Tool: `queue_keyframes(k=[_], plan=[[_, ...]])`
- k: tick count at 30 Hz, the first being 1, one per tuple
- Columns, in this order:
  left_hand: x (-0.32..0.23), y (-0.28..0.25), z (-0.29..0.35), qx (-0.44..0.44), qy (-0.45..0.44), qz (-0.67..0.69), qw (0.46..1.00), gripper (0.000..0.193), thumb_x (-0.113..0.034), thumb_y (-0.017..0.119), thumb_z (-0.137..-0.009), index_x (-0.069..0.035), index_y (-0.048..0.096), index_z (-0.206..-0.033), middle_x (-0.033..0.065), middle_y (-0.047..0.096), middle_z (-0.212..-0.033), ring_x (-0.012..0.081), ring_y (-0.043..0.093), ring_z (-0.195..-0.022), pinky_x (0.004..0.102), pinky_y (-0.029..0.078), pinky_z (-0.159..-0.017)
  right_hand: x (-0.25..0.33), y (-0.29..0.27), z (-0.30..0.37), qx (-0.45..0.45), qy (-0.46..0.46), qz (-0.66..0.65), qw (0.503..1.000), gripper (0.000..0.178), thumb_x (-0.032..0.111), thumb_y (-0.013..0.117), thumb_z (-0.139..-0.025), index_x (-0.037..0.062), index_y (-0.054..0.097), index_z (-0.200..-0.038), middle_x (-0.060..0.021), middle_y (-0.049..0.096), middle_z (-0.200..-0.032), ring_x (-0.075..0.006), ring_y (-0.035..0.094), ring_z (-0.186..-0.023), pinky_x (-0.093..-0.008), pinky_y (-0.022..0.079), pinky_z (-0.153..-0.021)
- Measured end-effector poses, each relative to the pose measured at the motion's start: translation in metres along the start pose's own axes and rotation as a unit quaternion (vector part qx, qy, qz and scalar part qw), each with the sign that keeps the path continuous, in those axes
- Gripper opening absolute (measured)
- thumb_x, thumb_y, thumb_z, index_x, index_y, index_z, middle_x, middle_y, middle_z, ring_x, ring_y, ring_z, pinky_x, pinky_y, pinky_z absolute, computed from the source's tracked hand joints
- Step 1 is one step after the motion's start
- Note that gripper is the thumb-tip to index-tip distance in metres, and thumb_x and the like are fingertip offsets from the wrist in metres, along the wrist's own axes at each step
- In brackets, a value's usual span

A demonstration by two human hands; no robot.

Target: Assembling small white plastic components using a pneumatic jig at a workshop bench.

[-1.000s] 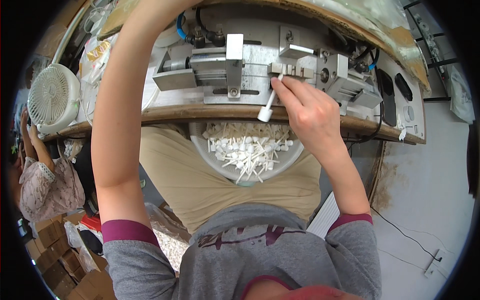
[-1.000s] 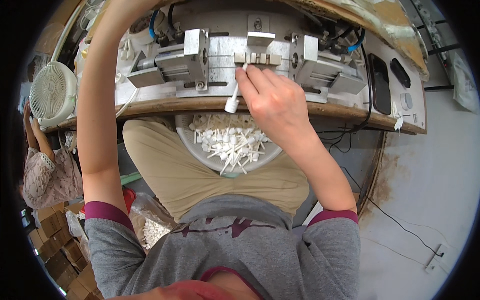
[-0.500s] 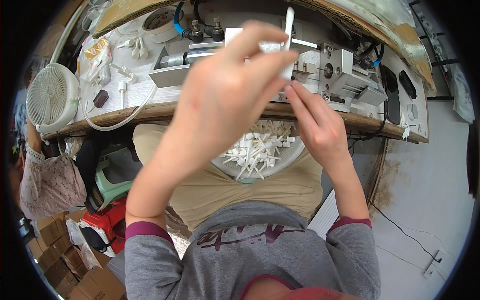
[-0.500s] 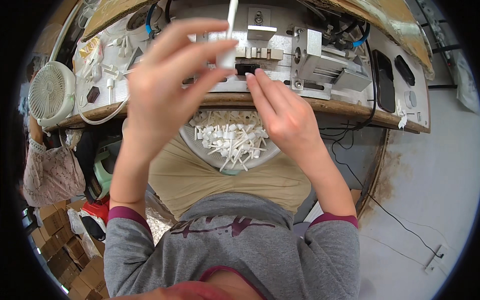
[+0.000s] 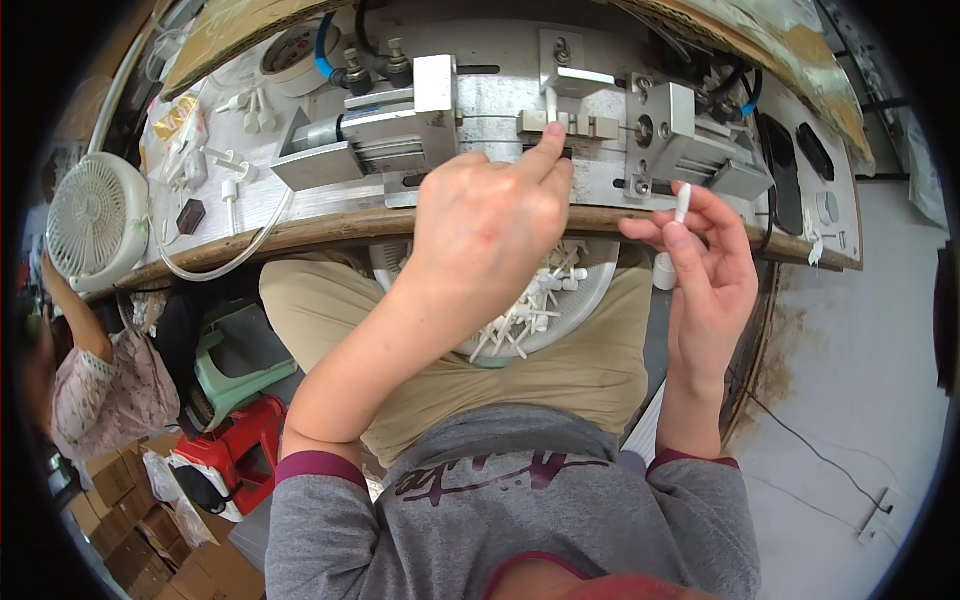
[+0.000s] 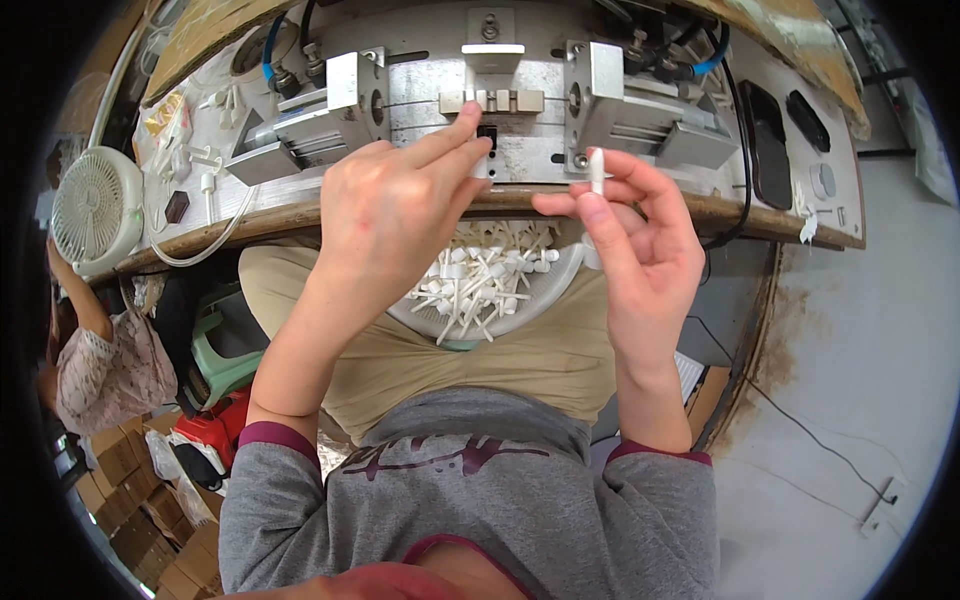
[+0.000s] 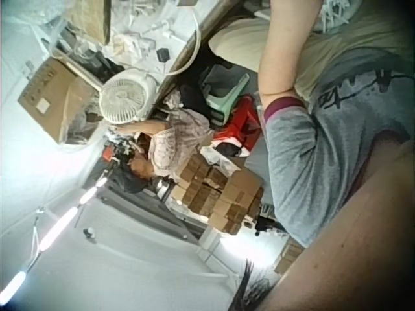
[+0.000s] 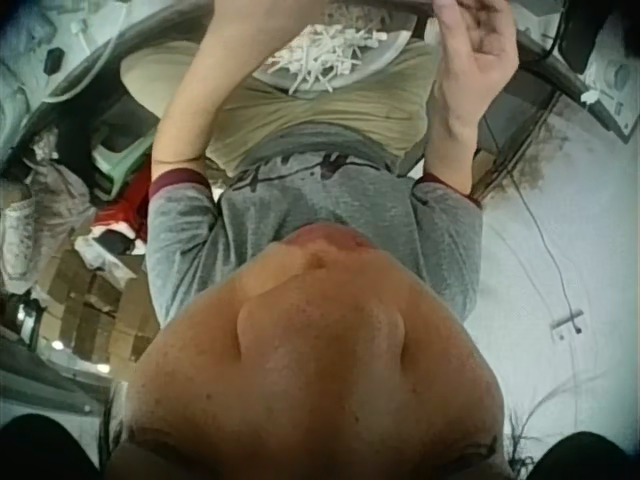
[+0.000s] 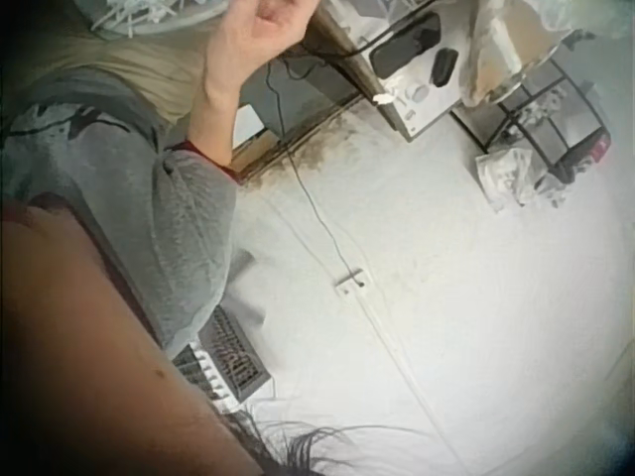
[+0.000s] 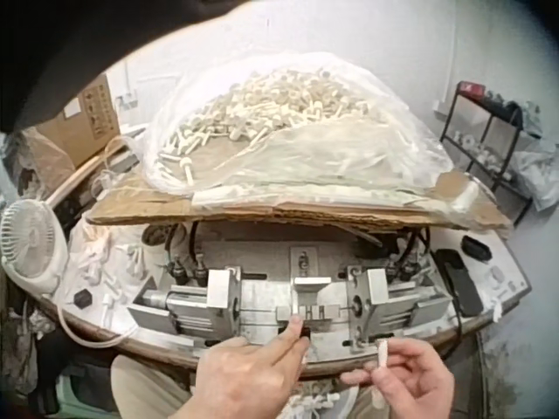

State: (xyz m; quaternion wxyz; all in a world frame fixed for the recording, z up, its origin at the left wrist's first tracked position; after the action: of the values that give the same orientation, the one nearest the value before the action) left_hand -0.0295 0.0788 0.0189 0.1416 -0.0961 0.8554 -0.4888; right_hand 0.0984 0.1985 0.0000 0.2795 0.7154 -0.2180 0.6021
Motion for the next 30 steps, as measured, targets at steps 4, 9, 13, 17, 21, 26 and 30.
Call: queue_keyframes(k=[4, 9, 13, 17, 21, 26, 30], plan=[[0.004, -0.005, 0.004, -0.018, -0.022, 0.068, 0.997, 0.025, -0.016, 0.078, -0.076, -0.009, 0.073, -0.099, 0.0013, 0.07, -0.115, 0.0185, 0.063, -0.058, 0.0268, 0.051, -0.057, -0.008, 0.004, 0.001, 0.009, 0.034, -0.116, 0.993, 0.05, -0.007, 0.059, -0.09, -0.0045, 0.039, -0.136, -0.0134, 0.065, -0.101, -0.0332, 0.068, -0.102, -0.0404, 0.053, -0.095], [-0.01, -0.007, 0.021, -0.03, -0.132, 0.374, 0.917, 0.027, -0.004, 0.077, -0.079, -0.003, 0.069, -0.105, 0.0085, 0.07, -0.107, 0.0132, 0.068, -0.076, 0.0255, 0.055, -0.062, -0.015, 0.012, 0.008, -0.02, 0.062, -0.199, 0.978, 0.059, -0.008, 0.062, -0.088, -0.0021, 0.034, -0.139, -0.0133, 0.065, -0.101, -0.0355, 0.067, -0.105, -0.0445, 0.053, -0.097], [-0.03, 0.015, 0.037, -0.013, -0.268, 0.613, 0.743, 0.037, -0.01, 0.08, -0.08, -0.001, 0.06, -0.11, 0.0095, 0.068, -0.1, 0.0133, 0.069, -0.082, 0.025, 0.056, -0.064, -0.017, 0.02, 0.013, -0.051, 0.077, -0.17, 0.981, 0.058, -0.006, 0.067, -0.086, -0.0003, 0.039, -0.136, -0.0123, 0.064, -0.101, -0.0267, 0.069, -0.099, -0.0367, 0.054, -0.091], [-0.024, 0.017, 0.043, 0.06, -0.281, 0.606, 0.742, 0.036, -0.005, 0.074, -0.084, 0.0, 0.059, -0.117, 0.0076, 0.069, -0.096, 0.0114, 0.069, -0.085, 0.0229, 0.055, -0.066, -0.016, 0.023, 0.013, -0.045, 0.078, -0.203, 0.975, 0.042, -0.005, 0.072, -0.083, -0.0018, 0.056, -0.121, -0.0128, 0.069, -0.098, -0.0182, 0.069, -0.09, -0.0304, 0.055, -0.084], [-0.012, 0.005, 0.049, 0.093, -0.25, 0.545, 0.795, 0.025, -0.004, 0.064, -0.089, 0.0, 0.064, -0.113, 0.0069, 0.067, -0.089, 0.0101, 0.064, -0.076, 0.0227, 0.05, -0.06, -0.021, 0.017, 0.011, -0.004, 0.063, -0.173, 0.983, 0.026, -0.005, 0.074, -0.081, -0.0034, 0.066, -0.106, -0.0125, 0.071, -0.091, -0.016, 0.069, -0.086, -0.0264, 0.056, -0.077], [-0.008, -0.012, 0.036, -0.017, -0.111, 0.401, 0.909, 0.007, -0.005, 0.058, -0.086, 0.001, 0.058, -0.082, 0.0131, 0.053, -0.073, 0.0288, 0.053, -0.059, 0.0373, 0.042, -0.053, -0.004, 0.017, 0.015, 0.08, -0.068, 0.021, 0.994, 0.019, -0.005, 0.079, -0.075, -0.0016, 0.072, -0.093, -0.0101, 0.072, -0.089, -0.0145, 0.069, -0.078, -0.0237, 0.055, -0.069], [-0.01, -0.02, 0.027, -0.032, -0.127, 0.315, 0.94, 0.027, -0.013, 0.069, -0.085, -0.005, 0.058, -0.062, 0.0069, 0.051, -0.057, 0.0246, 0.052, -0.049, 0.0345, 0.038, -0.044, 0.027, 0.028, 0.021, 0.104, -0.272, 0.277, 0.916, 0.019, -0.001, 0.082, -0.07, -0.0002, 0.073, -0.086, -0.0097, 0.071, -0.079, -0.0171, 0.068, -0.068, -0.0239, 0.054, -0.06]])
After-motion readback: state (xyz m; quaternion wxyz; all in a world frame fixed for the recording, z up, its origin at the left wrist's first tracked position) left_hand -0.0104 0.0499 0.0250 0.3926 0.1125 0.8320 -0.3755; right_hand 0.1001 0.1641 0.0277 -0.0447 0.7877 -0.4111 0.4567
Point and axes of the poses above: each hand's wrist, its own z-axis away from the middle knuckle, its own y-axis out of the palm, x = y × z, the point moved 6 cm from there along -z, towards the middle knuckle
